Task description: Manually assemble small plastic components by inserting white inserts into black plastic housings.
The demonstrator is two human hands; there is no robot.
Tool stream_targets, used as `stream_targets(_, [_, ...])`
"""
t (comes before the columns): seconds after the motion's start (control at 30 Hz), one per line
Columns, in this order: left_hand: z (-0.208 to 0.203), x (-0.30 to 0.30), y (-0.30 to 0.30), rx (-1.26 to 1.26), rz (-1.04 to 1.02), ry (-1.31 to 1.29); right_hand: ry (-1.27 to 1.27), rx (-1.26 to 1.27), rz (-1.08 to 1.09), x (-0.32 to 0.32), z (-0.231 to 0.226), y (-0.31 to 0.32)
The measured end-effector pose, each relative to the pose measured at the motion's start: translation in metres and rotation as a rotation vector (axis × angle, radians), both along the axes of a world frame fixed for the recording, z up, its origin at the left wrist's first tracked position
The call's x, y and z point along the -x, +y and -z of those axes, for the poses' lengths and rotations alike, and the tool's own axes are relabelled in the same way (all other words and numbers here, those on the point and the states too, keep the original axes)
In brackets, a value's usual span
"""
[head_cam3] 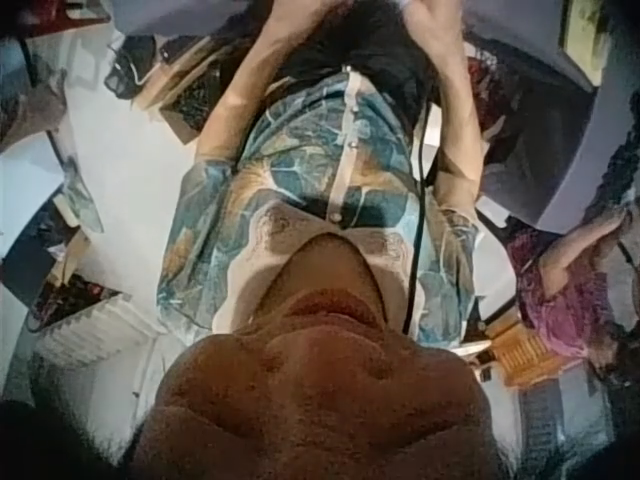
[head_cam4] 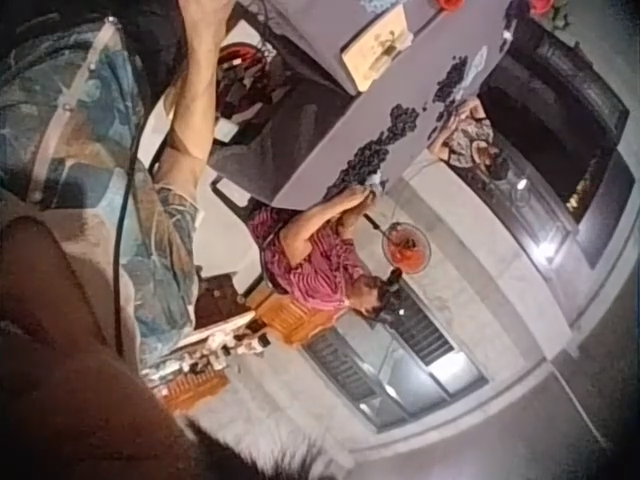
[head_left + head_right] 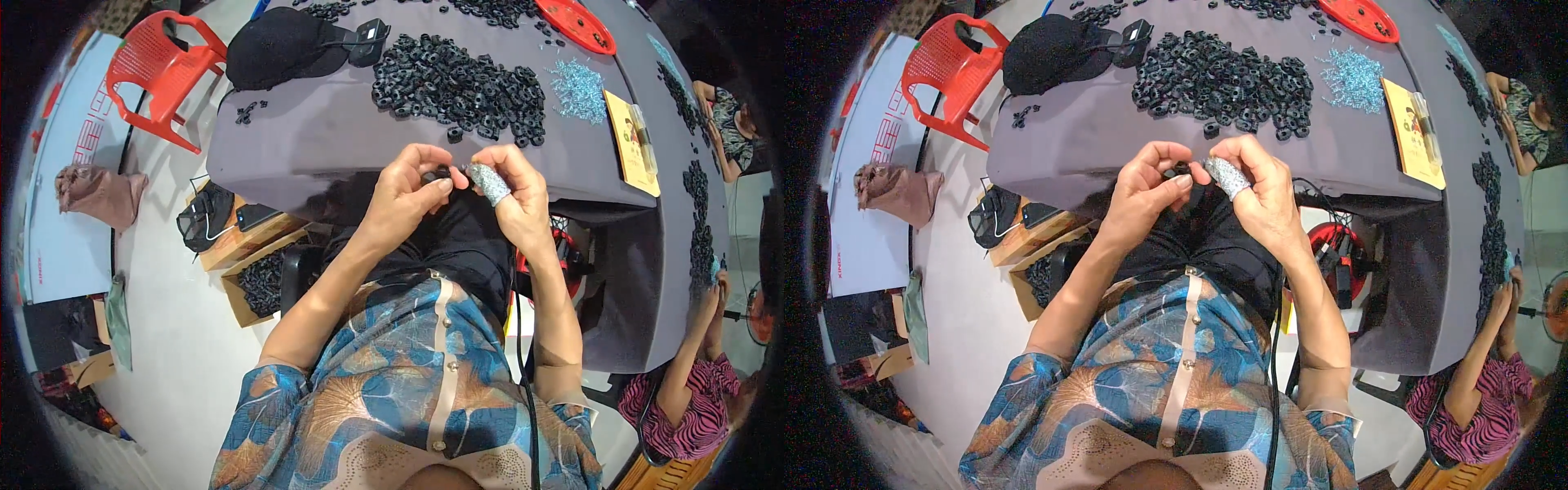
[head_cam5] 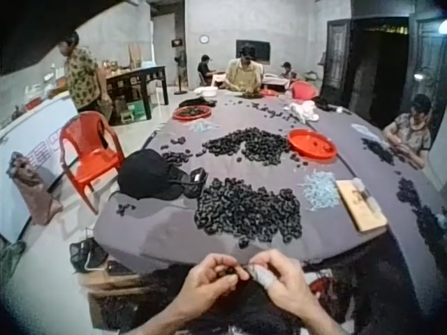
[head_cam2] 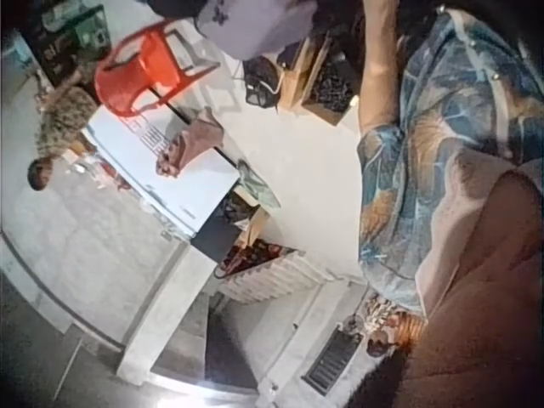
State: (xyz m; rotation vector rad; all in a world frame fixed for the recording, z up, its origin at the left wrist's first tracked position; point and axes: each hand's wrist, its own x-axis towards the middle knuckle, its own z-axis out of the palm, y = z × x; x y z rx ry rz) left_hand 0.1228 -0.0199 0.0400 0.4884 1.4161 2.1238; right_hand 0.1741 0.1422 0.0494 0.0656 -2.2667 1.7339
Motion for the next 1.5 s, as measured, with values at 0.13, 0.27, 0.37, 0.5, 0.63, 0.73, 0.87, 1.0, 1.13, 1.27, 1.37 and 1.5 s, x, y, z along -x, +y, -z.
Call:
stream_targets(0.13, [0.004, -0.001, 0.000, 0.085, -0.033, 0.065, 0.037, -0.071, -0.008, -0.002, -0.008, -0.004])
stream_targets(0.27, [0.007, -0.002, 0.000, 0.123, -0.043, 0.128, 0.151, -0.260, -0.023, -0.003, -0.013, -0.006])
stream_targets(0.37, [0.007, -0.003, 0.002, 0.154, -0.054, 0.125, 0.196, -0.361, -0.021, -0.002, -0.012, -0.006])
stream_targets(0.5, [0.006, -0.004, 0.006, 0.081, -0.187, 0.103, 0.212, -0.444, -0.021, -0.002, -0.011, -0.005])
stream_targets(0.63, [0.010, 0.000, 0.003, 0.111, -0.165, 0.095, 0.237, -0.494, -0.030, 0.001, -0.009, -0.005])
stream_targets(0.73, [0.010, 0.000, 0.004, 0.093, -0.159, 0.073, 0.234, -0.482, -0.022, 0.001, -0.009, -0.005])
stream_targets(0.87, [0.008, -0.001, 0.003, 0.092, -0.157, 0.070, 0.217, -0.426, -0.021, 0.001, -0.009, -0.005])
stream_targets(1.0, [0.010, -0.002, 0.002, 0.079, -0.152, 0.071, 0.255, -0.487, -0.008, 0.000, -0.009, -0.008])
stream_targets(1.13, [0.013, 0.001, 0.003, -0.019, -0.205, -0.022, 0.344, -0.542, -0.009, 0.000, -0.004, -0.016])
stream_targets(1.27, [0.020, 0.006, 0.000, -0.101, -0.206, -0.100, 0.315, -0.590, -0.001, 0.001, 0.000, -0.021])
stream_targets(1.37, [0.023, 0.004, -0.001, -0.042, -0.145, -0.106, 0.338, -0.540, -0.024, 0.004, 0.004, -0.016])
stream_targets(1.5, [0.028, 0.002, 0.003, 0.007, -0.116, -0.120, 0.314, -0.531, -0.068, 0.005, 0.005, -0.007])
